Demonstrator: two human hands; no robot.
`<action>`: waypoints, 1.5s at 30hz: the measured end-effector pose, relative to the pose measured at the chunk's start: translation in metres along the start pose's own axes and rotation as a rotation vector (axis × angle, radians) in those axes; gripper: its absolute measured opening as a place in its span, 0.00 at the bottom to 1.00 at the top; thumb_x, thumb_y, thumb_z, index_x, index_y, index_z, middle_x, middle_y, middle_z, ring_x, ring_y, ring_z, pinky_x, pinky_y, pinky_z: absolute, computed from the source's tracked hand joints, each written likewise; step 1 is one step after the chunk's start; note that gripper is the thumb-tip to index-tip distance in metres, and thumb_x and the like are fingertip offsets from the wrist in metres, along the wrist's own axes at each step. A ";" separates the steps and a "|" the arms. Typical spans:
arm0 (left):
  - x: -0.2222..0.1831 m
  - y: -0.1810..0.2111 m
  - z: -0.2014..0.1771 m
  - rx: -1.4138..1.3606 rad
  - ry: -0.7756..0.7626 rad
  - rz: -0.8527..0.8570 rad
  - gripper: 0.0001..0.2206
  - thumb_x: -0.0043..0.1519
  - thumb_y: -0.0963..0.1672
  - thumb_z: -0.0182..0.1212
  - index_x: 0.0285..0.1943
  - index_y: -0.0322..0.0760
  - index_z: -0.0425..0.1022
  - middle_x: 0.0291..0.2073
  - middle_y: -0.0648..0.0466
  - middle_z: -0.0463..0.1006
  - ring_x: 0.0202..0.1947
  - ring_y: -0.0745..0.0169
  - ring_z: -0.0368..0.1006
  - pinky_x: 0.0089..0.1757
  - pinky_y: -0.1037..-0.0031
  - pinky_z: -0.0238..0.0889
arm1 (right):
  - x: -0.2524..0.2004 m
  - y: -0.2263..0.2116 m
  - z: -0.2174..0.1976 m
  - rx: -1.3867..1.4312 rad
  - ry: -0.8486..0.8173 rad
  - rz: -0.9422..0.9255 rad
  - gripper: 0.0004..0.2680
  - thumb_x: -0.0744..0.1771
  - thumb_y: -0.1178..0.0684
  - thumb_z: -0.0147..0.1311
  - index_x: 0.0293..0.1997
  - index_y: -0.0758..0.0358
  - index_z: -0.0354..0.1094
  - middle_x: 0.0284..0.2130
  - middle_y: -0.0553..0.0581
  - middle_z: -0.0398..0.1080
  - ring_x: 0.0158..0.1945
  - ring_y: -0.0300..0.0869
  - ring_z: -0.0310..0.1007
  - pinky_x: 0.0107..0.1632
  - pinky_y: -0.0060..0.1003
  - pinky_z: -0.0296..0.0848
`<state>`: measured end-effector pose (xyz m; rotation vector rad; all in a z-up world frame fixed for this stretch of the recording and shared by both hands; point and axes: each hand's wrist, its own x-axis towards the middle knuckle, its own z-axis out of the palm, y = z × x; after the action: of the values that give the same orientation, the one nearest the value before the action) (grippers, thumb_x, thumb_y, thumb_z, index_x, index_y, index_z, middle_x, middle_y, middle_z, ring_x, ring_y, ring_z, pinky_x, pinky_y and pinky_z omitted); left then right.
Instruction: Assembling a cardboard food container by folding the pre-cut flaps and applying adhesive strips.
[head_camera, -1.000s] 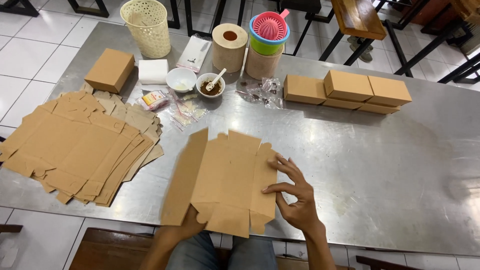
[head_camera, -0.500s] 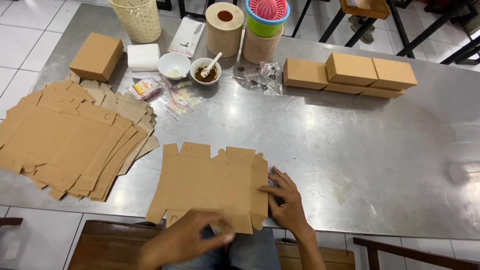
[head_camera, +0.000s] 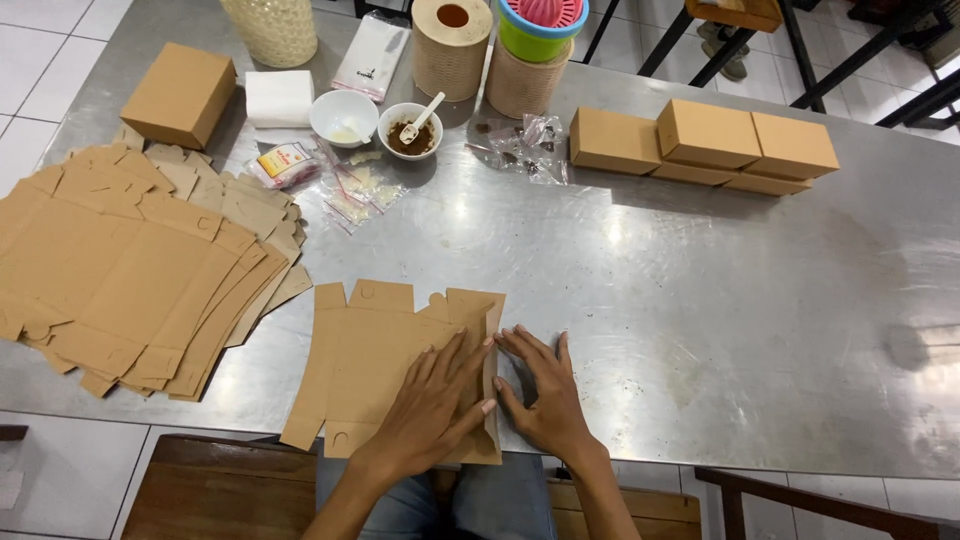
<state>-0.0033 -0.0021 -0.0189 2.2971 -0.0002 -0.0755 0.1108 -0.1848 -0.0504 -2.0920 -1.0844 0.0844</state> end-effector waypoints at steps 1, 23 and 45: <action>-0.001 -0.001 -0.002 -0.041 -0.026 0.000 0.32 0.71 0.55 0.41 0.83 0.54 0.35 0.81 0.43 0.38 0.81 0.48 0.28 0.70 0.52 0.23 | 0.002 -0.001 0.001 -0.016 -0.011 -0.019 0.22 0.68 0.52 0.58 0.72 0.59 0.58 0.67 0.55 0.67 0.75 0.46 0.58 0.77 0.64 0.28; -0.009 -0.041 0.020 0.184 0.172 0.115 0.32 0.70 0.49 0.50 0.81 0.34 0.46 0.81 0.42 0.41 0.80 0.44 0.32 0.70 0.55 0.37 | 0.046 0.046 0.001 -0.239 -0.072 0.132 0.34 0.62 0.34 0.65 0.75 0.53 0.52 0.73 0.57 0.55 0.80 0.54 0.41 0.71 0.75 0.20; -0.009 -0.043 0.024 0.190 0.168 0.116 0.32 0.70 0.49 0.50 0.82 0.35 0.44 0.81 0.43 0.39 0.80 0.45 0.31 0.71 0.55 0.35 | 0.024 0.033 -0.006 -0.265 -0.157 0.246 0.37 0.62 0.30 0.64 0.77 0.49 0.49 0.76 0.63 0.43 0.80 0.57 0.31 0.70 0.73 0.15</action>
<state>-0.0148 0.0086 -0.0661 2.4811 -0.0561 0.1843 0.1498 -0.1824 -0.0615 -2.4874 -0.9657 0.2393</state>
